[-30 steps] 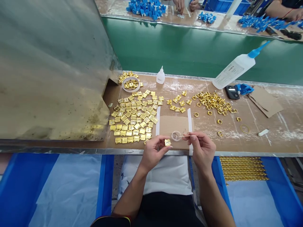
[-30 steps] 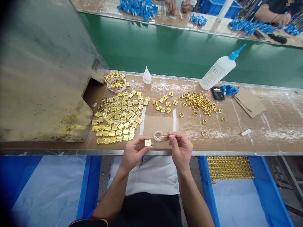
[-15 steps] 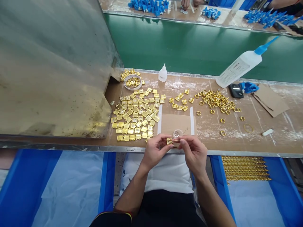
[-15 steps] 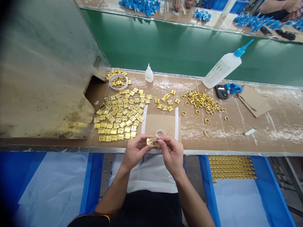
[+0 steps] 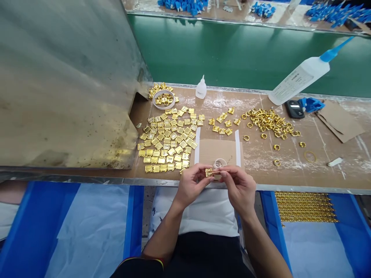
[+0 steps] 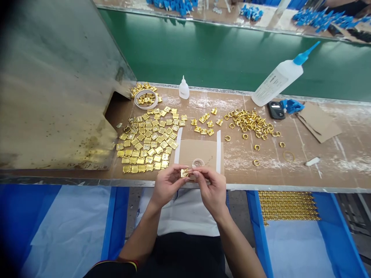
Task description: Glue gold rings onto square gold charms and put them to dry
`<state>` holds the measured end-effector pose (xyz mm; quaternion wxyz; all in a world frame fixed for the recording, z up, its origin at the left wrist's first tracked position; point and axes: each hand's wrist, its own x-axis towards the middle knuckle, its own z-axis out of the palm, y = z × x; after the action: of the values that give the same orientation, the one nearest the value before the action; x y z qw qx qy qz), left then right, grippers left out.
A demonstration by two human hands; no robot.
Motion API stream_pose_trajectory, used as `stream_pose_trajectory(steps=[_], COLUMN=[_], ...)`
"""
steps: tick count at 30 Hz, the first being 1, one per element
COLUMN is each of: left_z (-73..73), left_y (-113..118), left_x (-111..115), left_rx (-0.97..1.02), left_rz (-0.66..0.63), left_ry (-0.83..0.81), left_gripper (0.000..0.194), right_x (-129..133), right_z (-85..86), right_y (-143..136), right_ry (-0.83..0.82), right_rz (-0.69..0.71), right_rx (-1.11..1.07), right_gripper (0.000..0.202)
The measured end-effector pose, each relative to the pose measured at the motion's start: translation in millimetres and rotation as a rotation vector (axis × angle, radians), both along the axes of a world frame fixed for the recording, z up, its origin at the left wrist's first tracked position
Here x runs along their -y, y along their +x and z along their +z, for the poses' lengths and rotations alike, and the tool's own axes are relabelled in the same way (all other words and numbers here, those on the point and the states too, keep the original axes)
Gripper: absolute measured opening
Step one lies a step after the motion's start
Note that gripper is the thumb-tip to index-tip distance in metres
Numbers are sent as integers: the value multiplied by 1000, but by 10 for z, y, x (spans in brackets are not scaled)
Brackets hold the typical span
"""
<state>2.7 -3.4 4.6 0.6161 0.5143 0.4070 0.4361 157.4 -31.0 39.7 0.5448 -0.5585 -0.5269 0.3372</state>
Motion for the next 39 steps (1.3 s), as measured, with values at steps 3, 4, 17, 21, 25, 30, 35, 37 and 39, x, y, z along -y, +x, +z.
stream_pose_trajectory(steps=[3, 4, 17, 21, 25, 30, 35, 37, 39], left_z=[-3, -5, -27, -31, -24, -32, -38, -26, -11], left_y=[4, 5, 3, -1, 0, 4, 8, 8, 9], left_x=[-1, -1, 16, 18, 13, 14, 16, 15, 12], left_rx=[5, 6, 12, -7, -7, 4, 3, 3, 12], left_rz=[-1, 2, 10, 10, 15, 15, 12, 12, 13], left_ry=[0, -1, -17, -19, -4, -12, -19, -22, -25], left_gripper=[38, 38, 39, 39, 38, 38, 39, 39, 39], right_x=[-7, -8, 1, 4, 9, 10, 9, 7, 6], right_z=[9, 9, -15, -29, -34, -33, -34, -27, -22], right_y=[2, 0, -15, -19, -10, -10, -24, -22, -22], right_ry=[18, 16, 16, 6, 10, 7, 21, 28, 39], right_rz=[13, 13, -7, -18, -20, -12, -28, -12, 7], right_rx=[-11, -14, -9, -4, -2, -4, -36, -39, -42], right_gripper=[14, 13, 12, 13, 13, 14, 13, 12, 11])
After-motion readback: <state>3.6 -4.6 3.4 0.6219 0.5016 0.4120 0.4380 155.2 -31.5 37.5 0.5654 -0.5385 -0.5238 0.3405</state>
